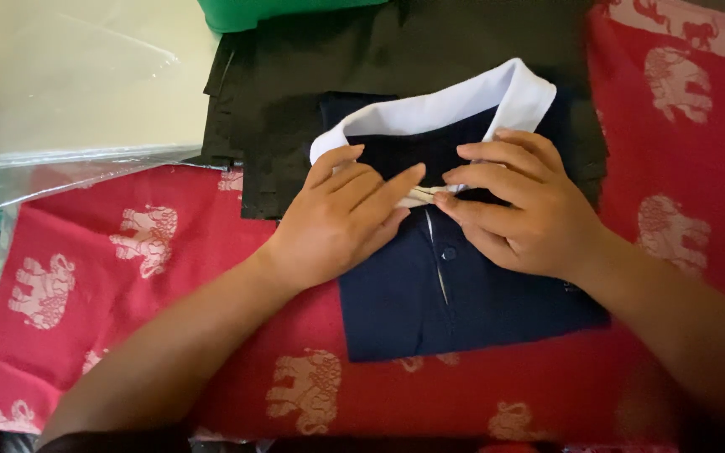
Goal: Folding a navy blue polo shirt with a white collar on a table.
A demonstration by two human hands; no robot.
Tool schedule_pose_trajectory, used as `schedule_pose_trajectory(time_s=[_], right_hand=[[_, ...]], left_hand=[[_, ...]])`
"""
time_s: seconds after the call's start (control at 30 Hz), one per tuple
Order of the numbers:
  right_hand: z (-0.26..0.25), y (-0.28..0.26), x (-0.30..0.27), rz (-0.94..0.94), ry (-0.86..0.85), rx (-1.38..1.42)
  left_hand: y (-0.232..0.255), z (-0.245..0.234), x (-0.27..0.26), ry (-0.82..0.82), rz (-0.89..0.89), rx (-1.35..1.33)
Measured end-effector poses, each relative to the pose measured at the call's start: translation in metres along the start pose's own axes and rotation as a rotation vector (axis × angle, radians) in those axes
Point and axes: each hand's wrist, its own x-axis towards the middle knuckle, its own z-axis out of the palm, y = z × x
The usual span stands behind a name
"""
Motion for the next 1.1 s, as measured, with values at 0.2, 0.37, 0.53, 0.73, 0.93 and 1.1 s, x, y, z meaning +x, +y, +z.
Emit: schedule_pose_trajectory(time_s=[0.2, 0.37, 0.53, 0.73, 0.93, 1.1], right_hand=[[0.004, 0.003, -0.008, 0.005, -0.005, 0.013], [0.005, 0.002, -0.01, 0.062, -0.027, 0.017], [0.005, 0.003, -0.009, 0.05, -0.042, -0.002], [0.003, -0.001, -0.008, 0.038, 0.035, -0.065], [0.004, 0.0, -0.014, 0.068, 0.055, -0.163], [-0.001, -0.003, -0.003, 0.02, 0.058, -0.154]], left_hand=[[0.0, 0.005, -0.001, 0.013, 0.028, 0.053], [0.001, 0.003, 0.001, 0.006, 0.01, 0.04], [-0.002, 0.0, 0.002, -0.126, -0.054, -0.077], [0.002, -0.004, -0.002, 0.05, -0.064, -0.046], [0.002, -0.005, -0.002, 0.048, 0.049, -0.08], [0.003, 0.001, 0.0, -0.039, -0.103, 0.039]])
